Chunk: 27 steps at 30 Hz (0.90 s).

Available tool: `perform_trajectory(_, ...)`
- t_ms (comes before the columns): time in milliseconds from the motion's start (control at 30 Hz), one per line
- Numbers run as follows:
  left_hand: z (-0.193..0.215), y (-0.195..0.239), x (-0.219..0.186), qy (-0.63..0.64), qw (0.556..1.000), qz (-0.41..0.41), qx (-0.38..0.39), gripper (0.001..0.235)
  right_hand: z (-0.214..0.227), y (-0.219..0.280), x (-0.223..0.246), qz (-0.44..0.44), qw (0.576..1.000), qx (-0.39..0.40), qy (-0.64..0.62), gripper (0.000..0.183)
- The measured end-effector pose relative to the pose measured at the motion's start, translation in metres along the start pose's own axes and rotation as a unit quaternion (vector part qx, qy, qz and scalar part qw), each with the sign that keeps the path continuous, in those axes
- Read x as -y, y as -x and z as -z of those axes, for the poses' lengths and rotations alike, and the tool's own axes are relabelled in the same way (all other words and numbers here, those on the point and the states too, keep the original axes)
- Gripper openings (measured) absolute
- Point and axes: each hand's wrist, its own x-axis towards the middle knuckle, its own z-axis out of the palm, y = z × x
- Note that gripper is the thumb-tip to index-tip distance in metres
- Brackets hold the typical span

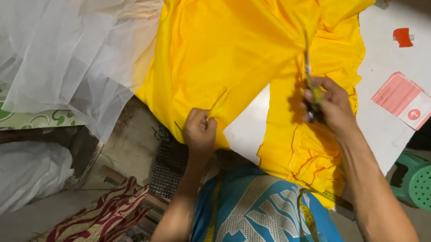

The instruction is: Measuring and cutting yellow fabric using a tape measure and scissors on a work table.

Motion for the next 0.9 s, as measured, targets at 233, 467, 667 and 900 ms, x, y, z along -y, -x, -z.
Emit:
perform_trajectory(233,0.022,-0.016,-0.009,0.110,0.992,0.058,0.022,0.020,0.023,0.025,0.001,0.003,0.999,0.011,-0.052,0.053)
perform_trajectory(467,0.037,-0.011,-0.014,0.153,0.985,0.080,0.022,0.018,-0.013,0.018,0.002,0.006,0.994,0.010,-0.111,0.053)
perform_trajectory(667,0.045,-0.012,-0.036,0.157,0.983,0.090,0.025,0.017,-0.016,0.009,-0.006,0.022,0.995,0.032,-0.095,0.049)
perform_trajectory(900,0.050,-0.009,-0.037,0.141,0.988,0.057,0.016,0.018,-0.013,-0.002,-0.002,0.014,0.995,0.042,-0.093,0.043)
